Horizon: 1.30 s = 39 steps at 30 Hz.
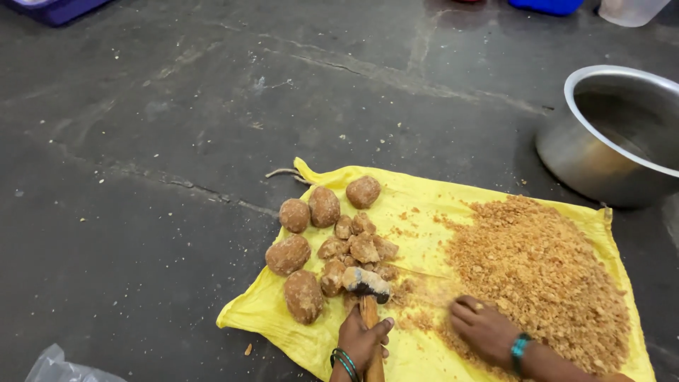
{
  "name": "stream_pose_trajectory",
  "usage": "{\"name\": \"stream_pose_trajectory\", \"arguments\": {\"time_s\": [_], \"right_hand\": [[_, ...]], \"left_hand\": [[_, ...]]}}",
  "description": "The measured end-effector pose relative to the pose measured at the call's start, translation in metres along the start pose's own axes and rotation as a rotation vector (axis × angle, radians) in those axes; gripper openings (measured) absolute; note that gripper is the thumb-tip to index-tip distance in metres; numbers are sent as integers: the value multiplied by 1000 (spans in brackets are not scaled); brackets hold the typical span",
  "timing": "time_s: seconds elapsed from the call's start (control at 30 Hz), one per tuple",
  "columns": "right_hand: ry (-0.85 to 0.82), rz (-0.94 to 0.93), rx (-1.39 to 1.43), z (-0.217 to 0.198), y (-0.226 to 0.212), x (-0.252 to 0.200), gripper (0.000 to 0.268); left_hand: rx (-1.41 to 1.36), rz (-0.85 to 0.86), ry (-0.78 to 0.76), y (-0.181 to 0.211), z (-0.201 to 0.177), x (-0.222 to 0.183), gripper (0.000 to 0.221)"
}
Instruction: The person sits on the floor and breaks solid jaggery lumps into smaller pieces with a wooden mallet on a yellow cloth. They strike the lumps, turn and reposition pieces by hand, and work the broken chunks into the surrounding pile of crushed jaggery.
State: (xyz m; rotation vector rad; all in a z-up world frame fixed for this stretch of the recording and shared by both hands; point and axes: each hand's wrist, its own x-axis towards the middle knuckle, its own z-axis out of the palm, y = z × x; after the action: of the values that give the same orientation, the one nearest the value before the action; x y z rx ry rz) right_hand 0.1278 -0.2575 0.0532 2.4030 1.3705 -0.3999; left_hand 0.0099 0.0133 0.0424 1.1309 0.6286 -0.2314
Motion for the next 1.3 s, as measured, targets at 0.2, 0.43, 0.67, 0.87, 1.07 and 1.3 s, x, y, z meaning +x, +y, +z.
{"name": "stream_pose_trajectory", "arguments": {"time_s": [0.2,0.43,0.67,0.87,1.07,1.3], "right_hand": [[-333,123,101,-61,13,-5,48],[67,-97,186,-5,-2,48,57],[-112,-54,129,21,39,19,35],[-201,-6,33,7,58,-23,21],[-314,57,36,-27,29,-44,22],[180,-208,179,-34,-69,20,46]], "left_hand": [[12,32,46,-7,1,3,53],[57,45,21,0,0,-3,50],[59,24,4,-3,-5,3,45],[59,35,-7,1,-4,1,48],[176,-40,32,0,0,5,49],[235,176,21,-10,-6,2,54]]}}
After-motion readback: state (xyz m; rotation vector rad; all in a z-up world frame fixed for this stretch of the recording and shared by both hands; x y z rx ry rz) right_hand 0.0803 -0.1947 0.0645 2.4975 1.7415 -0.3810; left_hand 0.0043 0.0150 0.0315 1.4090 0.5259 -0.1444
